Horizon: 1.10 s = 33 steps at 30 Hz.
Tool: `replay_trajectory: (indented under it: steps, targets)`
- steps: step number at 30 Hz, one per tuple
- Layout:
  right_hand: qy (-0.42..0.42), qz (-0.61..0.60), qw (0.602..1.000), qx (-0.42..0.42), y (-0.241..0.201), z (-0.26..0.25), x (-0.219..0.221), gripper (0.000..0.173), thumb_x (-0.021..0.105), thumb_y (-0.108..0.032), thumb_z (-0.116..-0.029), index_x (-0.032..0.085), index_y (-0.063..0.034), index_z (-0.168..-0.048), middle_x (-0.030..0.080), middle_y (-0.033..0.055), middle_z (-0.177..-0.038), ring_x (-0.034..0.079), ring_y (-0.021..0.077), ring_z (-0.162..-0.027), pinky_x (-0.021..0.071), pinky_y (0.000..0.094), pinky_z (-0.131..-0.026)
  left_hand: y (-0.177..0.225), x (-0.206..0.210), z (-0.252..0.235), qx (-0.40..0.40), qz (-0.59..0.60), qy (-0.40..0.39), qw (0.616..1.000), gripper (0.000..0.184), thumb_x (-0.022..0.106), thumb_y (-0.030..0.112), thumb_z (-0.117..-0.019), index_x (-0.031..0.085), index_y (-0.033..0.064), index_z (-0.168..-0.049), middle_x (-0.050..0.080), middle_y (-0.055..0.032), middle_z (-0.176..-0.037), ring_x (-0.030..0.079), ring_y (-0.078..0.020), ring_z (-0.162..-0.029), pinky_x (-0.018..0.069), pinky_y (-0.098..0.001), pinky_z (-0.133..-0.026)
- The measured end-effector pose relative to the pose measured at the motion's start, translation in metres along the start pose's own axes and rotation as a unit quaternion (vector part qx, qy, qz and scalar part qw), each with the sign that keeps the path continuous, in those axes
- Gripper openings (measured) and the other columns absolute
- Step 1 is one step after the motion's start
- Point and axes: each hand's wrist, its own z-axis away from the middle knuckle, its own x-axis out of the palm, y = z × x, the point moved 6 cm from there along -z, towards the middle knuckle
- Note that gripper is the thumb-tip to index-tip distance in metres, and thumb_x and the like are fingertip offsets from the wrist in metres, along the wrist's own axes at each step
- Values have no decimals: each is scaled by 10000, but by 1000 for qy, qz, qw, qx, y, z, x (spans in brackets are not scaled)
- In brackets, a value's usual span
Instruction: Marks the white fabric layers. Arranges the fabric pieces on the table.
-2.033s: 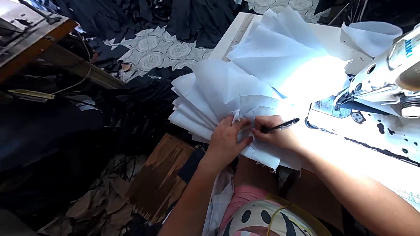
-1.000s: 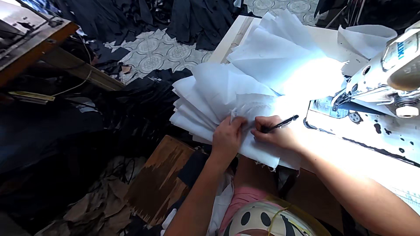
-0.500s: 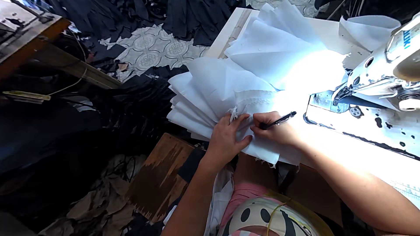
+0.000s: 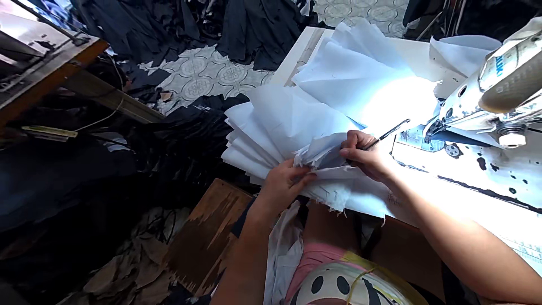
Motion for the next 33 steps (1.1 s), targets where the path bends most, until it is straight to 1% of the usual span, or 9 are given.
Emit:
replay_trajectory:
  steps: [2, 4, 6, 8, 11, 13, 16, 20, 33]
  targets:
    - [-75, -54, 996, -12, -7, 3, 2, 290, 670, -64, -855, 575, -269, -672, 600, -145, -631, 543, -63, -566, 441, 107, -526, -3, 0, -3, -39, -27, 55, 997, 267, 591, 207, -1002, 725, -7, -1089, 747, -149, -925, 714, -232, -790, 573, -428, -739]
    - [-167, -61, 984, -1, -11, 8, 10, 256, 718, -144, -856, 597, -287, -682, 624, -172, -662, 559, -84, -600, 438, 99, -534, -3, 3, -6, -75, -61, 90, 991, 209, 574, 110, -983, 644, -47, -1100, 694, -163, -817, 655, -264, -666, 536, -449, -636]
    - [-211, -11, 977, 14, -9, 11, 20, 274, 703, -128, -867, 566, -277, -683, 608, -204, -671, 559, -107, -610, 444, 86, -537, 1, 6, -8, -88, -89, 85, 989, 175, 534, 31, -975, 671, -65, -1027, 700, -188, -828, 688, -311, -718, 554, -481, -670]
    - [-164, 88, 982, 25, -6, 10, 25, 284, 670, -80, -895, 531, -229, -697, 565, -197, -647, 533, -107, -599, 435, 89, -560, 5, 9, -10, -87, -95, 49, 990, 228, 512, -15, -968, 740, -21, -962, 709, -216, -905, 704, -375, -819, 552, -536, -733]
    - [-78, 233, 969, -10, 0, 5, 23, 248, 673, -82, -929, 539, -112, -722, 483, -130, -628, 457, -94, -584, 372, 86, -567, 5, 15, -9, -55, -98, -7, 994, 273, 606, 147, -956, 759, 61, -1164, 689, -262, -1121, 699, -430, -969, 554, -598, -797]
    - [-85, 282, 955, -39, 4, 4, 23, 229, 662, -92, -927, 555, -78, -725, 468, -116, -617, 427, -104, -576, 338, 81, -554, 6, 18, -8, -53, -102, -37, 993, 466, 732, 321, -885, 712, 73, -1279, 645, -304, -1229, 670, -468, -1047, 541, -620, -832]
    - [-104, 306, 945, -52, 7, 5, 25, 226, 644, -99, -928, 559, -76, -720, 465, -114, -610, 413, -109, -572, 317, 82, -545, 6, 18, -7, -67, -111, -62, 990, 610, 769, 399, -846, 661, 89, -1360, 600, -334, -1295, 646, -496, -1076, 532, -626, -831]
    - [-101, 356, 927, -64, 9, 6, 30, 222, 631, -98, -933, 586, -34, -725, 481, -66, -618, 422, -69, -591, 319, 117, -560, 5, 18, -8, -67, -117, -67, 989, 618, 756, 406, -851, 649, 98, -1377, 598, -336, -1295, 642, -504, -1081, 529, -630, -826]
    - [-94, 362, 925, -62, 9, 4, 27, 227, 638, -82, -921, 560, -52, -710, 459, -71, -599, 410, -70, -564, 308, 115, -533, 3, 18, -7, -64, -113, -72, 989, 603, 746, 421, -860, 656, 112, -1370, 597, -313, -1295, 642, -480, -1075, 532, -617, -814]
